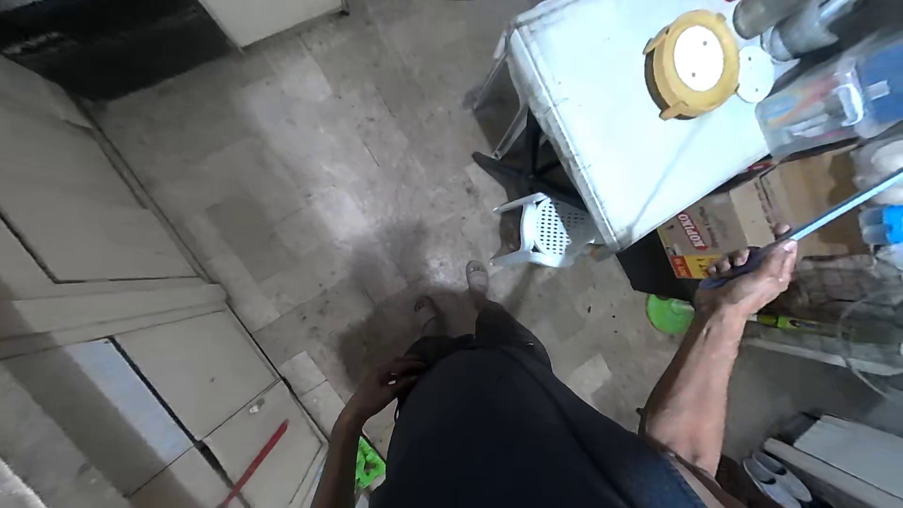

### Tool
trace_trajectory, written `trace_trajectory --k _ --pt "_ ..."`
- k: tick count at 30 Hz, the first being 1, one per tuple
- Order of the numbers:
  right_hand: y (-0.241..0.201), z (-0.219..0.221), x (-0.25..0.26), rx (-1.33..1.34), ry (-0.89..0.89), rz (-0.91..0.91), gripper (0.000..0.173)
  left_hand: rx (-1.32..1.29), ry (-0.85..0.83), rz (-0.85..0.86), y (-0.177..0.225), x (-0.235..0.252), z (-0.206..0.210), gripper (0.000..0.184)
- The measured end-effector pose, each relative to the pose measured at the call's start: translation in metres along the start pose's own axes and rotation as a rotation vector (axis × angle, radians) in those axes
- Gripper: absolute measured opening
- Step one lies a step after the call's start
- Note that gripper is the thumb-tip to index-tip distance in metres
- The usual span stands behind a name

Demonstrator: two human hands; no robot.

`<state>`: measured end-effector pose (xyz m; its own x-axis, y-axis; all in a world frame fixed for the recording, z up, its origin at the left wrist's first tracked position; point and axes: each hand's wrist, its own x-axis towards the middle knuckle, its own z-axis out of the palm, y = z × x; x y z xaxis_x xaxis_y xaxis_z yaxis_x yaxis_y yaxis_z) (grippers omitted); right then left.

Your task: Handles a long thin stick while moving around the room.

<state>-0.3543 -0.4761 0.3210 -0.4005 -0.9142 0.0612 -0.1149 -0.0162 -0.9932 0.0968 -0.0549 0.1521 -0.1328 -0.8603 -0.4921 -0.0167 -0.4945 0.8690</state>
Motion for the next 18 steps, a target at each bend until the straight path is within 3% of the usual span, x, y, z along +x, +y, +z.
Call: trace_trajectory --k 7,18 --pt "-0.005 -0.019 -0.022 0.068 0.018 0.014 0.041 -0.269 0.160 -0.095 -0.025 -0.016 -0.010 0.028" --pt "0.001 -0.043 -0.042 0.122 -0.075 0.041 0.043 -0.272 0.223 -0.165 -0.062 -0.020 -0.015 0.028"
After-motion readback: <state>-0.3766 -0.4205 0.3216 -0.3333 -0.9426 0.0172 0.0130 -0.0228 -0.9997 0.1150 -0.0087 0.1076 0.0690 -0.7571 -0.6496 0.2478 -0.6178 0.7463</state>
